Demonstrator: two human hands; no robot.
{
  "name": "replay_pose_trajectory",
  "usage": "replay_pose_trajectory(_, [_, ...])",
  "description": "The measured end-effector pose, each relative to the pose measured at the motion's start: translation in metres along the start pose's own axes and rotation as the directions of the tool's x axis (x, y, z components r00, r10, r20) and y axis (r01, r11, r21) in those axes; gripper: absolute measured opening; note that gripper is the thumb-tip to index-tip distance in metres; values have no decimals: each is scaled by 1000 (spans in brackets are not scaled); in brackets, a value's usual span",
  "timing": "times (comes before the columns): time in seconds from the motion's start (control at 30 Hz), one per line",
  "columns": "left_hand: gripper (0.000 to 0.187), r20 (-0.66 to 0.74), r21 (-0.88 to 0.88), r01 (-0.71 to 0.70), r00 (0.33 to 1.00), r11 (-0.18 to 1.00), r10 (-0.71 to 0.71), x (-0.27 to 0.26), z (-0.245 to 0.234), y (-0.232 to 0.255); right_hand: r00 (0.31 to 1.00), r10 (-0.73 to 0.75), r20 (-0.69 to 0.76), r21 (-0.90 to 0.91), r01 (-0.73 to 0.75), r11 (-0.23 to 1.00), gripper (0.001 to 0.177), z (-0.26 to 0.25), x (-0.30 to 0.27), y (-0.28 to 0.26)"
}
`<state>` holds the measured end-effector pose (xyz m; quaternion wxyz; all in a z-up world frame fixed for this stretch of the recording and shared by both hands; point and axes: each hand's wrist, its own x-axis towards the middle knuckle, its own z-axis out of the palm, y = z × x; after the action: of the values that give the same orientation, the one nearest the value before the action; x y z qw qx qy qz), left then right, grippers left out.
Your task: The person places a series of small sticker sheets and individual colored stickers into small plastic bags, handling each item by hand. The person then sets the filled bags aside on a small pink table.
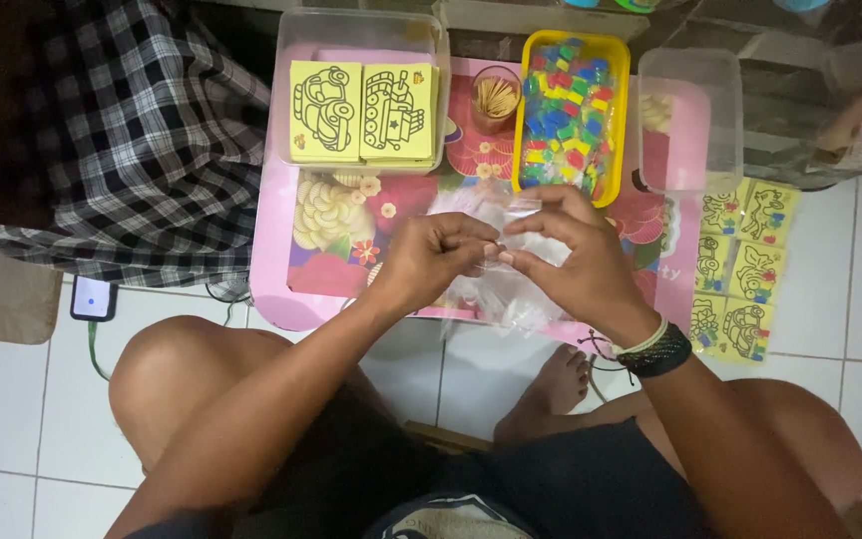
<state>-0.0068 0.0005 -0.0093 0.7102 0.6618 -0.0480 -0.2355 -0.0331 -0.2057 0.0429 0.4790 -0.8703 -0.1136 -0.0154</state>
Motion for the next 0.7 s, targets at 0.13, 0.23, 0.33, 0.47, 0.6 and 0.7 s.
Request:
replay_pose_trajectory(0.13, [21,12,2,49,999,999,-49,0,-4,0,996,33,88,-24,-31,999,16,-5,2,-10])
replay_pose_trajectory(0.23, [25,32,-36,67,997,997,-66,1,-5,-1,984,53,170,-25,-50,998,14,-8,2,-6])
replay_pose_trajectory(0.33, [29,104,40,74,992,997,-77,-6,-3,14,984,82,161,-54,-74,996,8,-3,0,5])
replay_pose_trajectory(0.47, [25,178,95,63,981,993,-79,-2,-11,17,994,55,96,-25,-52,998,6,0,9,2])
replay_pose_trajectory(0.6, [16,31,438,-99,995,893,95,2,-51,46,998,26,-62,76,-21,997,20,3,44,-8])
replay_pose_trajectory(0.7, [27,-170,659,-31,967,751,189,7,-108,59,994,-95,-47,19,96,995,24,19,88,-6])
